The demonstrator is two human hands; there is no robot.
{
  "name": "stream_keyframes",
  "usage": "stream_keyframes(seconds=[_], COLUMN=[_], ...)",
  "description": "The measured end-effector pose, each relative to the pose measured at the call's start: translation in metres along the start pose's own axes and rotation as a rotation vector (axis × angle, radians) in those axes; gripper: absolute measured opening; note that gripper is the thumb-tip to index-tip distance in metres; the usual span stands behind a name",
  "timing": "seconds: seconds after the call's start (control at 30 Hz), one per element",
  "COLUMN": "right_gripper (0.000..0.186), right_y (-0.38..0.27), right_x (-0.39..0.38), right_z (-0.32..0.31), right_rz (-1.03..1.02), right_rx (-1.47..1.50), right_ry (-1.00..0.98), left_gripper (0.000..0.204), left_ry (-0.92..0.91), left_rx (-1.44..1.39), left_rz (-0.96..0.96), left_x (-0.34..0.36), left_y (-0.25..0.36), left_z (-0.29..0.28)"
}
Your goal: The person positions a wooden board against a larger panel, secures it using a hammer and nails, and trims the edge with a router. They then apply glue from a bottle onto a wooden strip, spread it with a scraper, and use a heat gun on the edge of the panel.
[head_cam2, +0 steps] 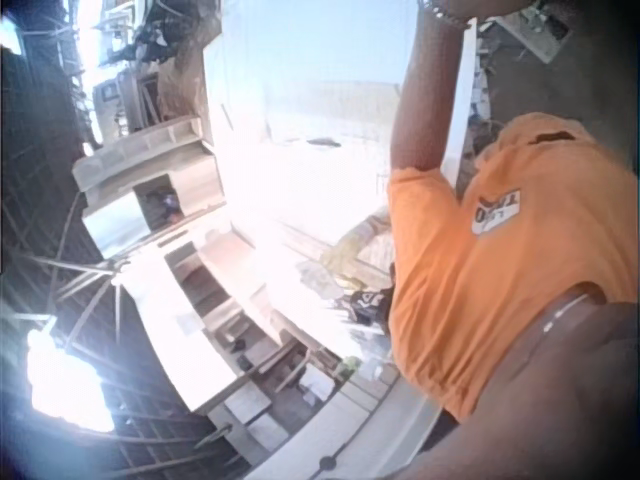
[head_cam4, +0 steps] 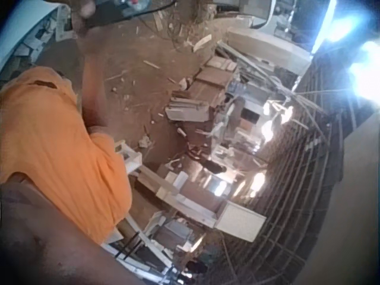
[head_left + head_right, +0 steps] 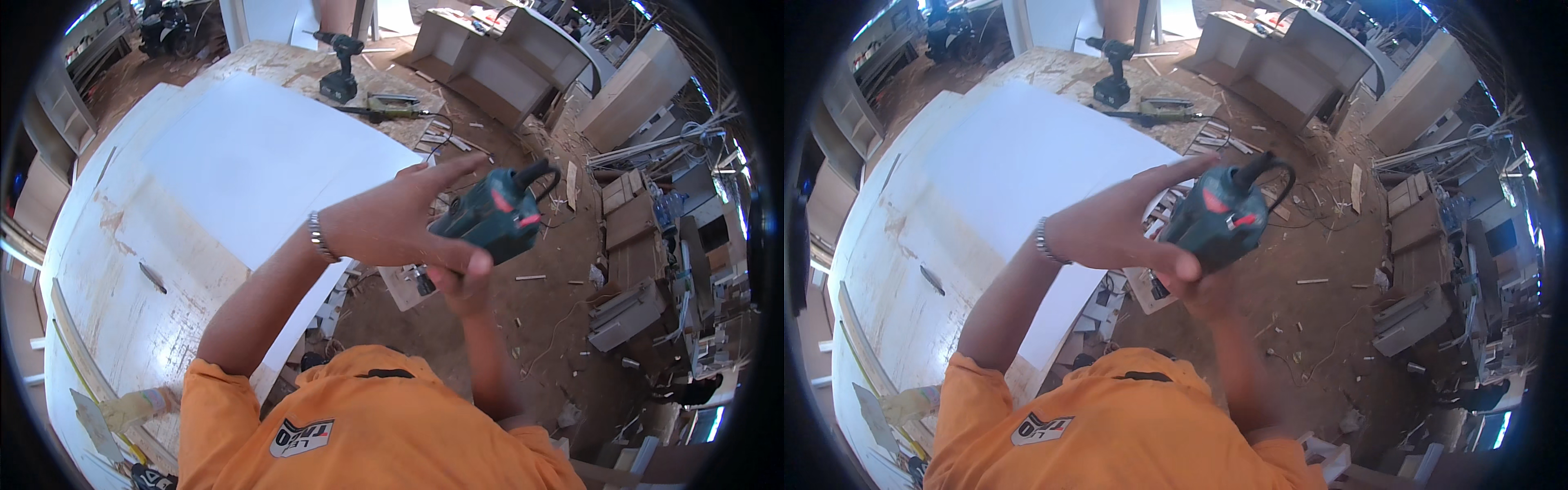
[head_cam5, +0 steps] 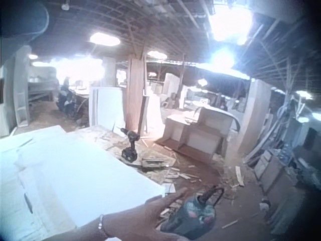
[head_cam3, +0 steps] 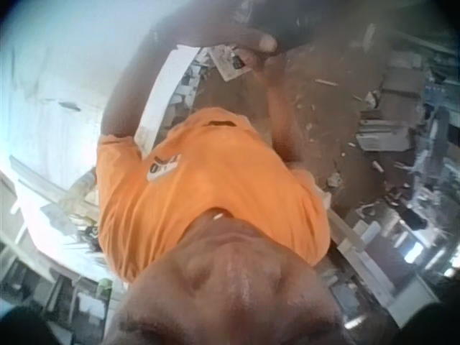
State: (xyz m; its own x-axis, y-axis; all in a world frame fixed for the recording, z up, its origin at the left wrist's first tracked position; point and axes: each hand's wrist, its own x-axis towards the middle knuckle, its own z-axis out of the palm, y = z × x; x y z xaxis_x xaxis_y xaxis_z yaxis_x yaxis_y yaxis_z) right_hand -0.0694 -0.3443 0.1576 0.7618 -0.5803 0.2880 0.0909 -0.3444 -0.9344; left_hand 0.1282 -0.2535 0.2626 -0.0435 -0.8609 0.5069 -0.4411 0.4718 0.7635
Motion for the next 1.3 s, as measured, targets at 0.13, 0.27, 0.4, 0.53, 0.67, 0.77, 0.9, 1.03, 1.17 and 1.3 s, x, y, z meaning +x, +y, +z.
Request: stream_keyframes(seconds=[0.13,0.27,0.4,0.53,0.67,0.77,0.9,1.03,1.17,1.3], right_gripper=[0.060,0.064,0.064,0.064,0.065,0.066,0.069,0.077,0.076,0.077], right_y=[-0.012,-0.021,-0.029,-0.001,0.035,0.077,0.080,0.072,0.090,0.123], right_x=[-0.019,-0.050,-0.096,-0.118,-0.122,-0.095,-0.017,0.068,0.150,0.224], right_z=[-0.010,-0.003,-0.046,-0.071,-0.092,-0.103,-0.122,-0.147,-0.178,-0.191], right_rz=[-0.120,-0.055,0.163,0.266,0.242,0.112,-0.163,-0.304,-0.333,-0.299], right_rx=[-0.116,-0.140,-0.157,-0.117,-0.062,-0.027,-0.008,0.126,0.066,0.086], right_ry=[0.178,0.318,0.379,0.293,0.305,0.332,0.353,0.340,0.186,0.049], left_gripper=[0.084,0.064,0.054,0.053,0.056,0.053,0.050,0.058,0.059,0.062], left_ry=[-0.238,-0.016,-0.112,-0.199,-0.197,-0.187,-0.053,0.027,0.170,0.252], left_rx=[-0.151,0.080,0.041,0.274,0.333,0.183,0.218,0.922,1.099,1.025], left_rz=[-0.218,-0.021,-0.142,-0.207,-0.164,-0.221,-0.601,-0.966,-1.020,-1.223], left_x=[0.013,-0.004,0.023,0.026,0.042,0.063,0.075,-0.017,-0.032,0.011], left_y=[0.062,0.073,0.097,0.103,0.094,0.077,-0.002,-0.214,-0.304,-0.320], left_z=[0.011,0.059,0.119,0.152,0.170,0.157,0.079,0.017,0.034,0.030])
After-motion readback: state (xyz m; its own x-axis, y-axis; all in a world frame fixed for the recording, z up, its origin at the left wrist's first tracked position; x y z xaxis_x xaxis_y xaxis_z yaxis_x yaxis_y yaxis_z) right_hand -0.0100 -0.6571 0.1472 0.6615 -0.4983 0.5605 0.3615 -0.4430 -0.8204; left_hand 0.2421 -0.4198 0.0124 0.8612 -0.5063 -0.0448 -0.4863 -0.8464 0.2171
